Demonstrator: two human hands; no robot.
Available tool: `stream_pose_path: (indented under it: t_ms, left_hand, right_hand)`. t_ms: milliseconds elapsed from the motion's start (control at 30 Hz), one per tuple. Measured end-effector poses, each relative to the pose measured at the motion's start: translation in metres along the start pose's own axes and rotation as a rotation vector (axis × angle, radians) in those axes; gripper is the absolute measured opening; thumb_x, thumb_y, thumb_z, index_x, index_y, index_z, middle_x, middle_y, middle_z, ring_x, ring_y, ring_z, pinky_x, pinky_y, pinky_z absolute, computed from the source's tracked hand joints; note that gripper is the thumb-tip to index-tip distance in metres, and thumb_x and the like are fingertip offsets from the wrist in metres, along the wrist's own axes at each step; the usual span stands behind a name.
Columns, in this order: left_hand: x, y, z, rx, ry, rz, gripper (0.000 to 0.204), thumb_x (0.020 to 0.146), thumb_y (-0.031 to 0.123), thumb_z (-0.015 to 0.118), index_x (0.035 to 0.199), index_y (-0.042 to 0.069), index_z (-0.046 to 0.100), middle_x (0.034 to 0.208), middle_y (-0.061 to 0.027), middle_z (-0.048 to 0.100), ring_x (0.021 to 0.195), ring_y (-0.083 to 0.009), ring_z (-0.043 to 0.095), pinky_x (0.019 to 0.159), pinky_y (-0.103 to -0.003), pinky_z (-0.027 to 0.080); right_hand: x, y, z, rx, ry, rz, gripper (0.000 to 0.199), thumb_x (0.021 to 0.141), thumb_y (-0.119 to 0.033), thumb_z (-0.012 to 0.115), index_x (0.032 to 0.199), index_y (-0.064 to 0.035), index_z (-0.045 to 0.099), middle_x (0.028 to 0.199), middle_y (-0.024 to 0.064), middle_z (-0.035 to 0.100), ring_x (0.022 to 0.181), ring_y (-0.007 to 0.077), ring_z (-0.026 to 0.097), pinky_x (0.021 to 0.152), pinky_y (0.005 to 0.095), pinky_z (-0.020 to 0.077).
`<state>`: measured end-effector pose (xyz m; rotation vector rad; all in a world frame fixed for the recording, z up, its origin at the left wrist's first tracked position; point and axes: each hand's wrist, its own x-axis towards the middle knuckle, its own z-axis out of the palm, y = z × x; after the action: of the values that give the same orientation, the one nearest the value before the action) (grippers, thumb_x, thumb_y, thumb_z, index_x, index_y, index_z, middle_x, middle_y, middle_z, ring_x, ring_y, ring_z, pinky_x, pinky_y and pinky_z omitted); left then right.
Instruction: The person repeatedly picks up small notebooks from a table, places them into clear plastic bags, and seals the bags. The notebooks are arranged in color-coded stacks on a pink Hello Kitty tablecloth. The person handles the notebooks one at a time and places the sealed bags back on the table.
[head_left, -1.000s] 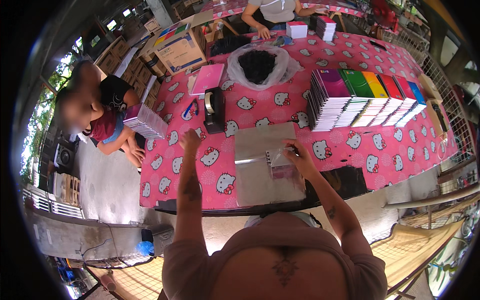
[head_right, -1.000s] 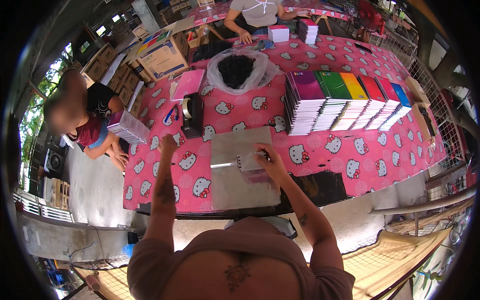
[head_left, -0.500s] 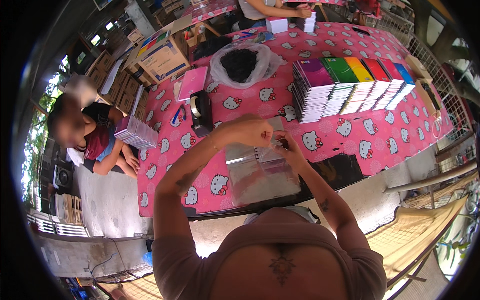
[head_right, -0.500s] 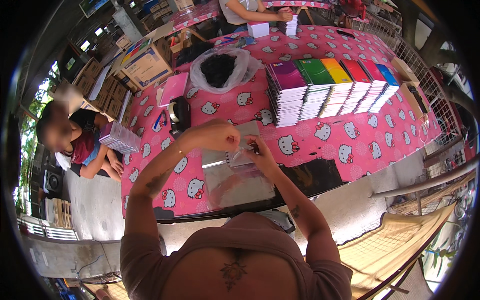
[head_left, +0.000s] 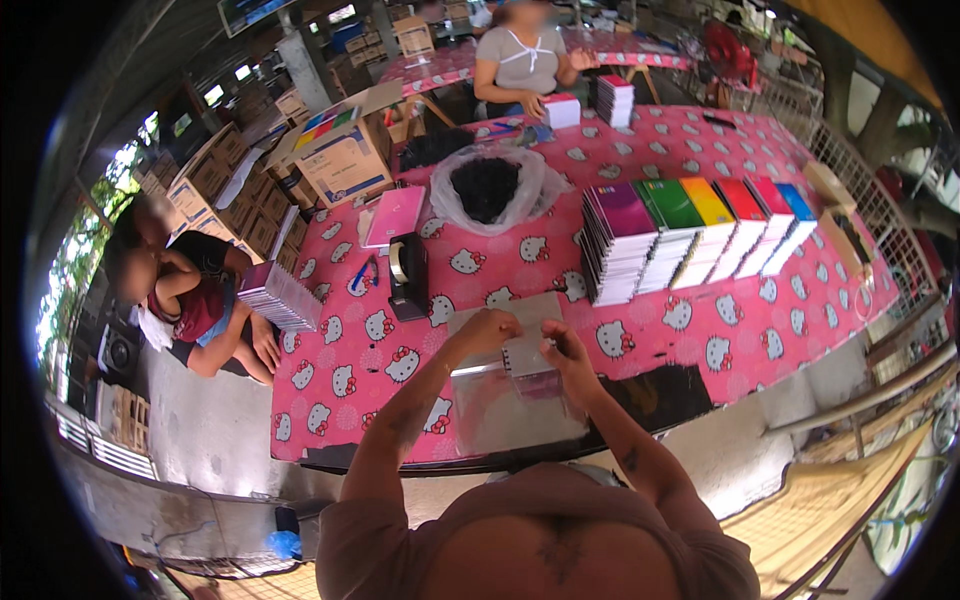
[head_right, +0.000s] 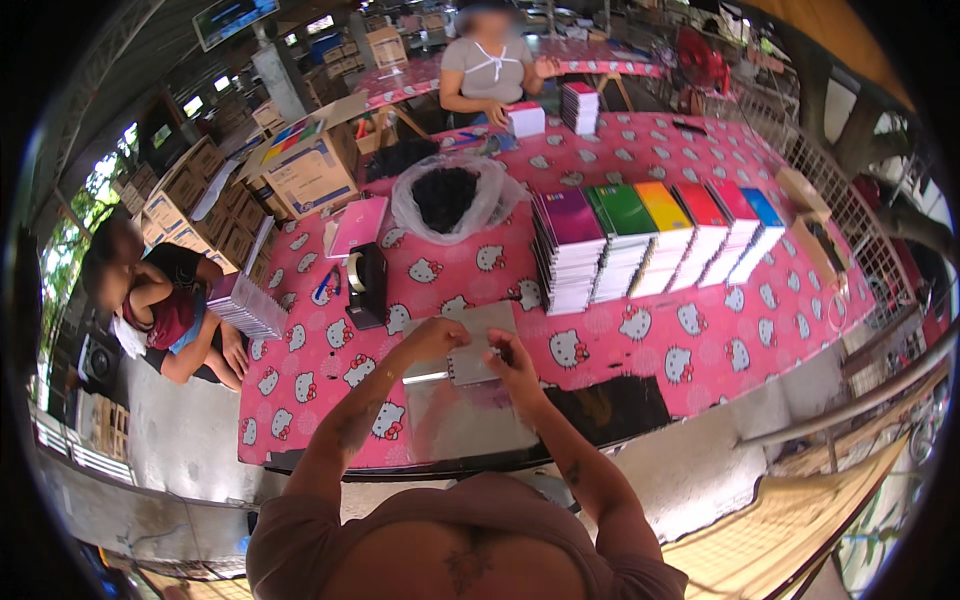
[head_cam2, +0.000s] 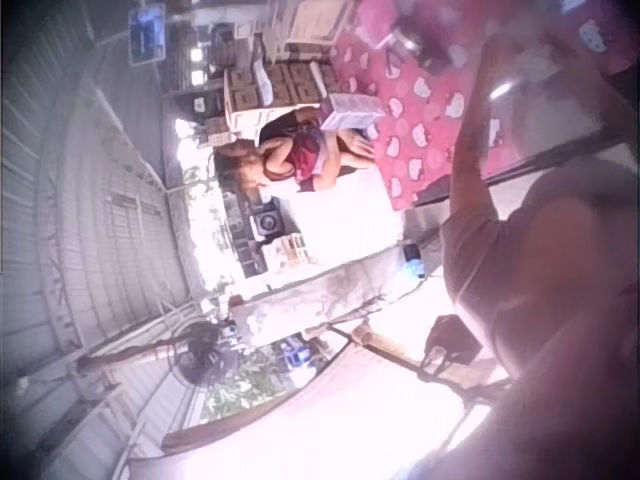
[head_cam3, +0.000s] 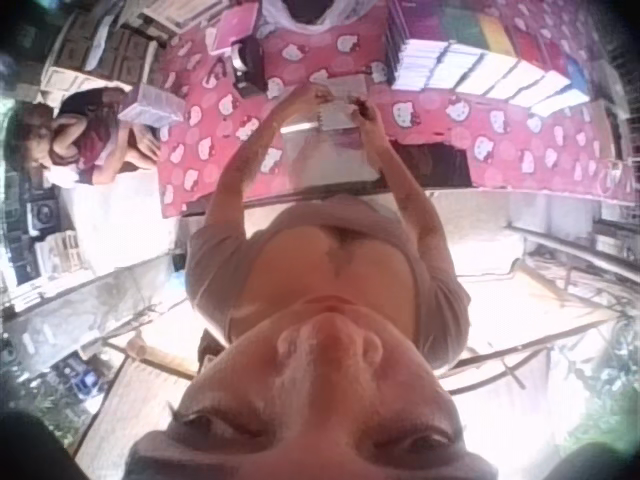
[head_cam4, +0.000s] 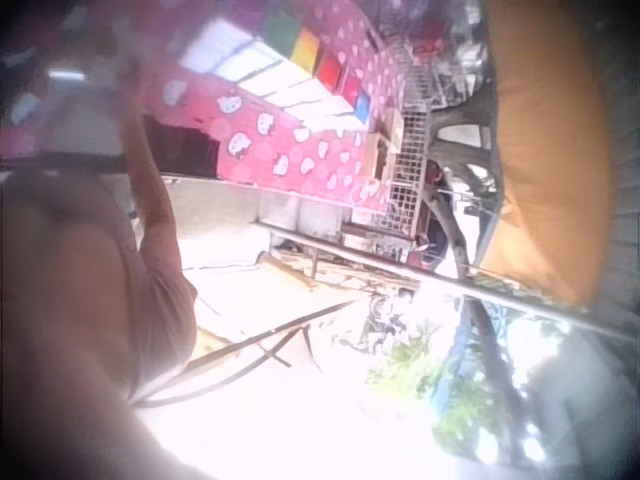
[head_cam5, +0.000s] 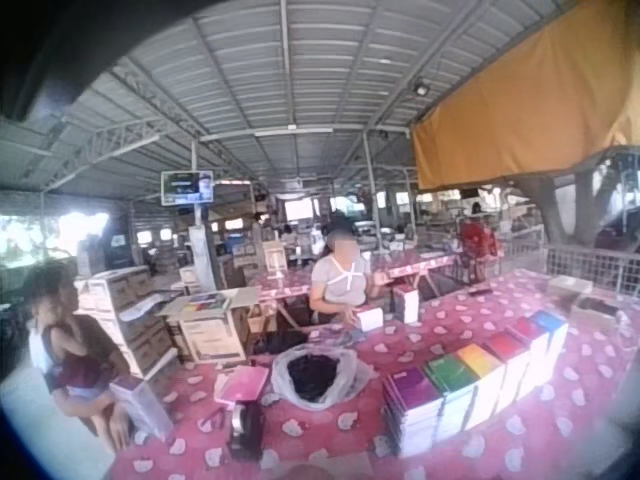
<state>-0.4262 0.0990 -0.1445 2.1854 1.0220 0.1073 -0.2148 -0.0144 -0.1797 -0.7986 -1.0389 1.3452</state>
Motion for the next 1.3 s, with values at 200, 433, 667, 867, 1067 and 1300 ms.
stream_pose_path:
  t_ms: [200,433,667,867,1067,1300]
  left_hand:
    - [-0.059,0.117,0.057,0.572,0.474,0.156,0.090,0.084,0.057,0.064,0.147,0.001,0.032,0.144,-0.0241,0.044,0.137,-0.0387,0.040,0.112,-0.056,0.028]
    - [-0.098,0.034,0.110,-0.955,0.497,0.055,0.098,0.075,0.037,0.084,0.148,0.003,0.027,0.137,-0.0191,0.049,0.124,-0.0359,0.053,0.098,-0.051,0.045]
    - [-0.162,0.035,0.013,-0.335,0.830,-0.080,0.062,0.076,0.014,0.084,0.126,0.001,0.049,0.114,-0.0123,0.059,0.097,-0.0198,0.063,0.076,-0.034,0.057]
    - [-0.242,-0.105,-0.192,-0.639,1.651,-0.234,0.066,0.081,0.027,0.080,0.126,-0.006,0.044,0.092,-0.0100,0.064,0.074,-0.0152,0.062,0.055,-0.028,0.050]
    - [-0.367,-0.252,-0.296,-0.181,1.784,-0.787,0.062,0.077,0.056,0.074,0.081,-0.006,0.072,0.078,-0.0164,0.071,0.064,-0.0247,0.071,0.059,-0.034,0.058]
    - [-0.310,-0.246,-0.279,-0.444,1.812,-0.989,0.077,0.079,0.067,0.066,0.085,-0.010,0.071,0.085,-0.0249,0.070,0.075,-0.0364,0.072,0.070,-0.041,0.059]
  right_hand:
    - [-0.015,0.008,-0.014,0.484,0.091,0.042,0.052,0.100,-0.029,0.054,0.144,-0.0079,0.038,0.129,0.0056,0.052,0.127,0.0190,0.043,0.110,0.0390,0.0308]
    - [-0.024,0.028,-0.023,-0.228,-0.326,0.132,0.068,0.095,-0.039,0.064,0.146,-0.0052,0.034,0.130,0.0073,0.053,0.124,0.0195,0.047,0.109,0.0355,0.0341]
    - [0.010,-0.010,0.040,-0.106,-0.305,0.063,0.062,0.099,-0.038,0.059,0.146,-0.0057,0.035,0.134,0.0083,0.050,0.122,0.0190,0.049,0.104,0.0375,0.0380]
    - [-0.021,-0.010,0.011,-0.245,-0.020,0.122,0.053,0.099,-0.025,0.059,0.146,-0.0104,0.038,0.137,0.0094,0.046,0.113,0.0169,0.054,0.091,0.0330,0.0496]
    - [-0.062,0.002,-0.045,-0.333,0.225,0.086,0.039,0.099,-0.020,0.059,0.134,-0.0072,0.050,0.118,0.0050,0.057,0.106,0.0140,0.058,0.085,0.0314,0.0504]
    - [-0.104,-0.010,-0.069,-0.420,0.520,0.203,0.035,0.099,-0.022,0.058,0.129,-0.0066,0.053,0.110,0.0020,0.061,0.102,0.0117,0.059,0.085,0.0282,0.0474]
